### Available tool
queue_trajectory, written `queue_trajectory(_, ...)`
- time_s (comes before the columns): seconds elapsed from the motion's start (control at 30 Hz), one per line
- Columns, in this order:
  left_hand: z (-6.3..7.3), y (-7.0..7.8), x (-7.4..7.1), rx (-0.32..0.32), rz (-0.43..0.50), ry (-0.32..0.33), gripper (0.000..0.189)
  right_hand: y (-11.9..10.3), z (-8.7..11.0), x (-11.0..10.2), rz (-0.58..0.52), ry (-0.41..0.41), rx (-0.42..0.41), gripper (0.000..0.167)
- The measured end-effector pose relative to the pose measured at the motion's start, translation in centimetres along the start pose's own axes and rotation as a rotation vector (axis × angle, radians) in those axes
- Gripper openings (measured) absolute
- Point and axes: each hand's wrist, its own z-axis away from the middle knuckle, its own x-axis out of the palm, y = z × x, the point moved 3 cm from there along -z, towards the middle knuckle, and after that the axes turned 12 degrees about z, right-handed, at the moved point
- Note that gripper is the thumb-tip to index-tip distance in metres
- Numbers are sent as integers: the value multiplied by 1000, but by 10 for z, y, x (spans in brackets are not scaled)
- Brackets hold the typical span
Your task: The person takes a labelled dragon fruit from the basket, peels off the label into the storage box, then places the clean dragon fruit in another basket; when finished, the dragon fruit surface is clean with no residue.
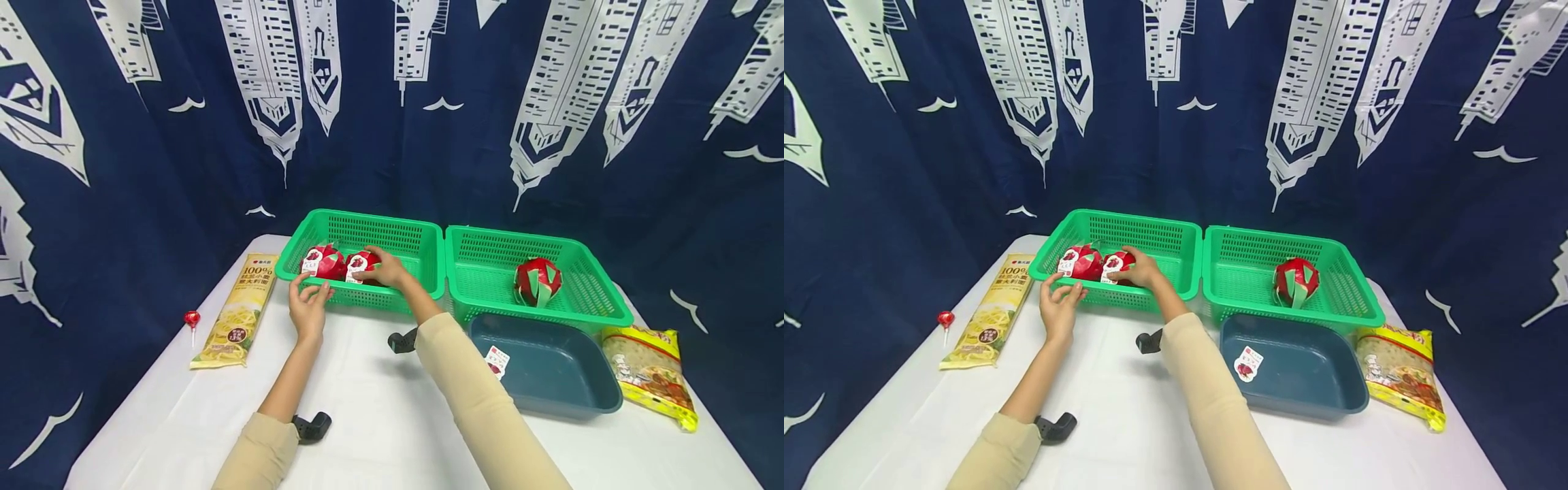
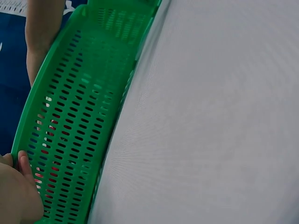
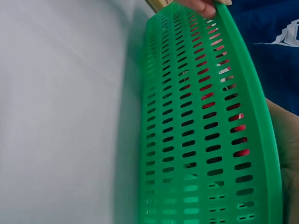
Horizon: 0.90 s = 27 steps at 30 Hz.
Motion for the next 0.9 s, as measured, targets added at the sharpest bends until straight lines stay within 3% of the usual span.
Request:
queue_trajectory(0.2,5,-3,-1,19,-49,-2,49,3,18,-22,-132,176,-31,73)
queue_trajectory(0.33,8,8,4,51,-24,-20,47,-11,50,-58,-206,289,-161,72)
queue_trajectory(0.43,10,15,8,64,-32,-23,44,-19,90,-84,-206,307,-305,76)
queue_trajectory(0.53,9,15,8,53,-52,-12,40,-18,139,-97,-195,221,-411,79)
queue_trajectory(0.7,3,2,3,67,-74,3,35,3,207,-86,-138,-66,-458,80)
queue_trajectory(0.8,1,-1,3,85,-61,7,33,12,229,-68,-113,-258,-478,78)
queue_trajectory(0.9,0,-3,4,86,-59,15,31,25,233,-46,-85,-404,-519,76)
